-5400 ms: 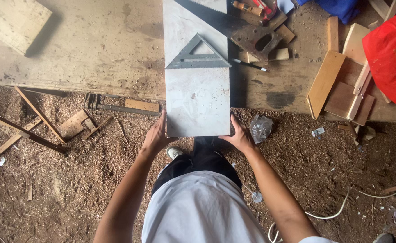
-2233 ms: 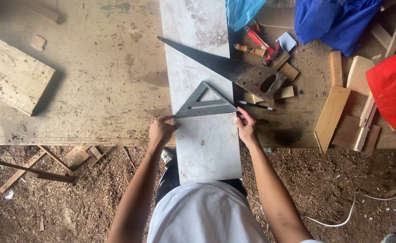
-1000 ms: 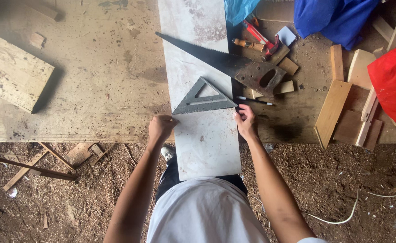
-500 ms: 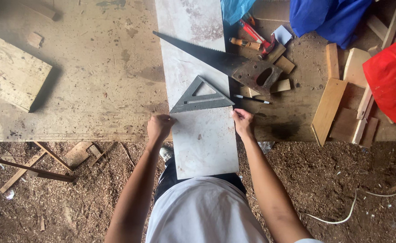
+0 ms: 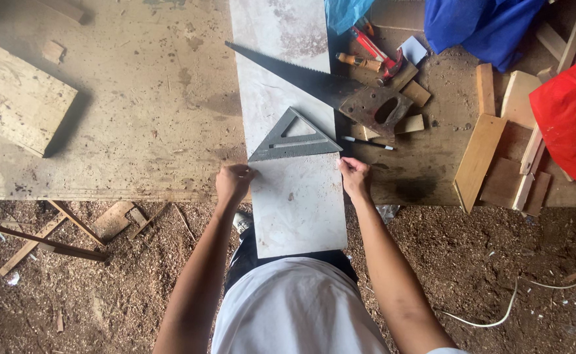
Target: The person uses a set square and a marker to draw straight lines on a rectangular white board placed on a workbench. They repeatedly reposition the set square to mark multiple lines across the board's surface.
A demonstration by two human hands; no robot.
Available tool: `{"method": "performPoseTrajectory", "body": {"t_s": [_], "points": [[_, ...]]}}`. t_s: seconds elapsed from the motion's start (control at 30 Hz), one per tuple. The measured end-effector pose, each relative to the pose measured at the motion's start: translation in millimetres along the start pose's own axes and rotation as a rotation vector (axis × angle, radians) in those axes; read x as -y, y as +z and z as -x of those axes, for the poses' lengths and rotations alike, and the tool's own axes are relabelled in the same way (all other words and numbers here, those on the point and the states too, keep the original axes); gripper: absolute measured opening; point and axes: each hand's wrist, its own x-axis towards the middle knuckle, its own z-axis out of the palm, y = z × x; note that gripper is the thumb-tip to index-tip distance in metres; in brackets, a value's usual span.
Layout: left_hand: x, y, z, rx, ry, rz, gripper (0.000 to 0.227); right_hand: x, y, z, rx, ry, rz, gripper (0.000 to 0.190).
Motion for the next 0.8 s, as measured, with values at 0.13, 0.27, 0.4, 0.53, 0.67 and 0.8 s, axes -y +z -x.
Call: {"method": "performPoseTrajectory", "body": {"t_s": [0.13, 0.27, 0.4, 0.53, 0.67, 0.8], "points": [[1, 1, 1, -0.04, 0.025, -0.022, 0.022, 1, 0, 2, 0.003, 0.009, -0.002, 0.03], [2, 0, 3, -0.037, 0.036, 0.008, 0.022, -1, 1, 2, 0.007, 0.06, 0.022, 0.03], [4, 0, 8, -0.056, 0.036, 0.026, 0.022, -5, -1, 4, 0.023, 0.03, -0.142, 0.028], [9, 3, 12, -0.031, 0.033, 0.043, 0.021, -10, -3, 12, 0.021, 0.043, -0.11, 0.026], [8, 2, 10, -0.029, 0.022, 0.054, 0.021, -2, -2, 10, 0.028, 0.028, -0.139, 0.026], [7, 3, 12, -0.054, 0.058, 0.043, 0.022, 4, -6, 14, 0.004, 0.088, -0.023, 0.026]]}}
